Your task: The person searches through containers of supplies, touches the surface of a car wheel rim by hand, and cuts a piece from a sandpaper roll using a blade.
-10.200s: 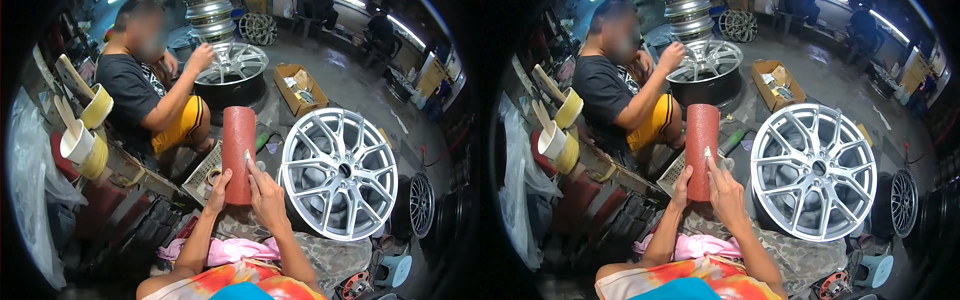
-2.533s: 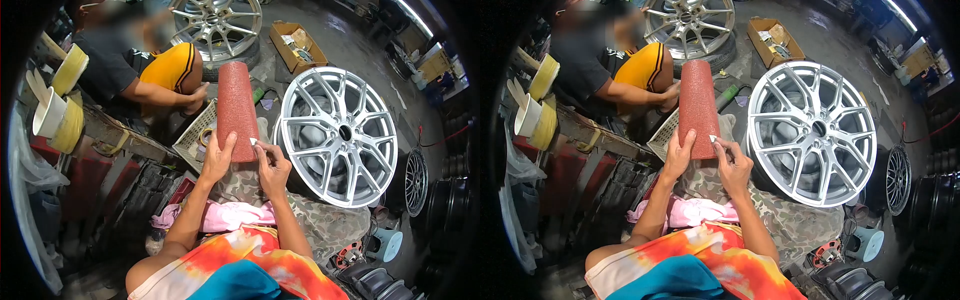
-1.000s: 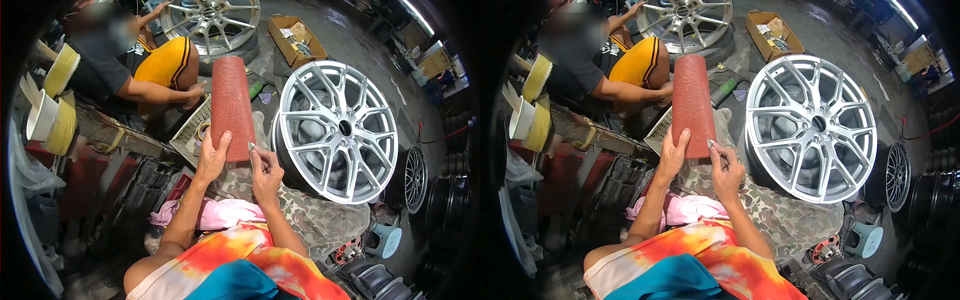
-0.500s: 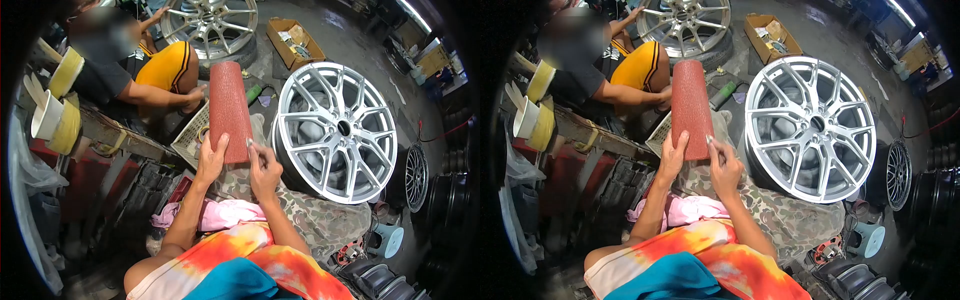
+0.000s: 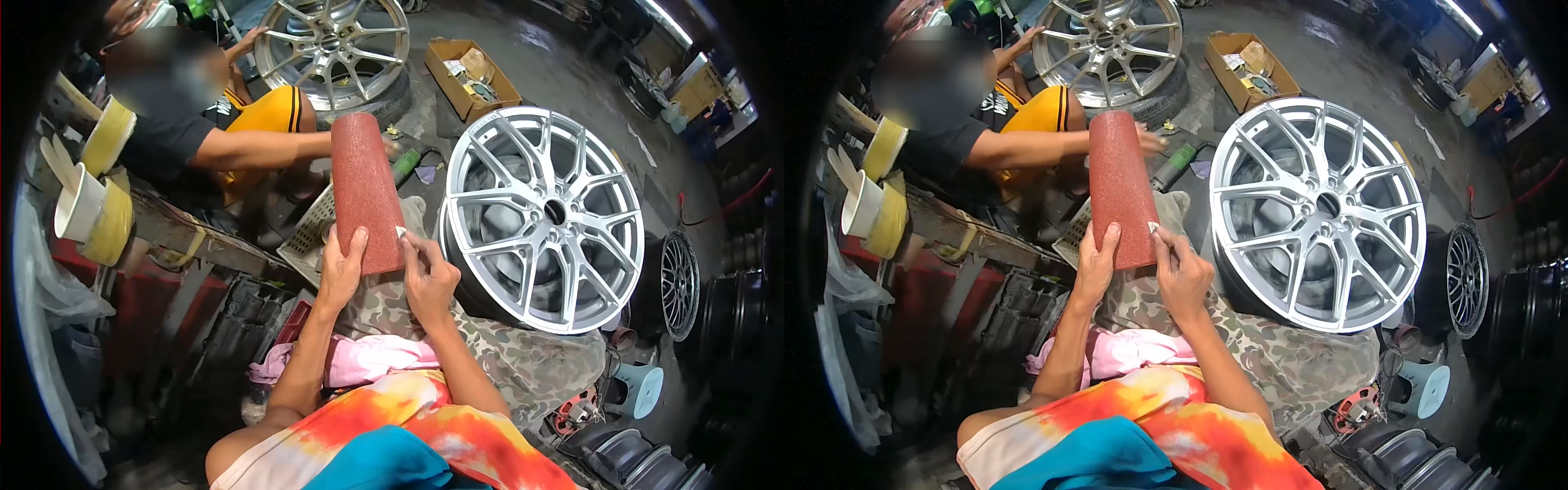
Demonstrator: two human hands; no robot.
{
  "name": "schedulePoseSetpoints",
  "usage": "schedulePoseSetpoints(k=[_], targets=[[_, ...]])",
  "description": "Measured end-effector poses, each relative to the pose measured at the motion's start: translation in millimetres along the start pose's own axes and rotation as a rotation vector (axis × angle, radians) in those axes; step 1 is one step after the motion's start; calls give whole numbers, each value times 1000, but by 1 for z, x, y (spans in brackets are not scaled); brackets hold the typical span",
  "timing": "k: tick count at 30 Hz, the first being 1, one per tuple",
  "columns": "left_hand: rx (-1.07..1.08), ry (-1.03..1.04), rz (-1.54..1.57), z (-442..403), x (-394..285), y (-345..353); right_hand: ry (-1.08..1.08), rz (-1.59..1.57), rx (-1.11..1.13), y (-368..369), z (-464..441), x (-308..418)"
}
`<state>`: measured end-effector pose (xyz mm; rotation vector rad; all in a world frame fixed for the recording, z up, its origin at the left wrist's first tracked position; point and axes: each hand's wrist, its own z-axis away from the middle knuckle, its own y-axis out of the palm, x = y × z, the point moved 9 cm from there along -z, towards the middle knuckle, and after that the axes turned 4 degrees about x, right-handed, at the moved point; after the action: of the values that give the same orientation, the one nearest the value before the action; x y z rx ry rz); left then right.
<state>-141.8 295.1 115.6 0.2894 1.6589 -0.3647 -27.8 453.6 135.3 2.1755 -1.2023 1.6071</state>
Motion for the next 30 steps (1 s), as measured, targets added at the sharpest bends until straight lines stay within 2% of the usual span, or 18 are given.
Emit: schedulePoseSetpoints(k=[3,6,10,17,20,24,30], targets=[[-16,10,-6,3,-5,-1,-105,65,-54,-1,3,4],[18,-37,-64,4,-1,3,10,74,-30,-6,20,-7],[14,-26,-33,3,-2,3,-96,79,-55,-2,-1,4],[16,11,4,2,-2,5,-71,2,-117,-5,11,-9],[-7,35,-12,2,-3,5,-55,9,-85,-1,-6,-4],[19,10,-54,2,-5,8,34,0,-64,-11,22,-10],[2,4,-60,2,-9,7,19,-14,-66,-3,12,-15]])
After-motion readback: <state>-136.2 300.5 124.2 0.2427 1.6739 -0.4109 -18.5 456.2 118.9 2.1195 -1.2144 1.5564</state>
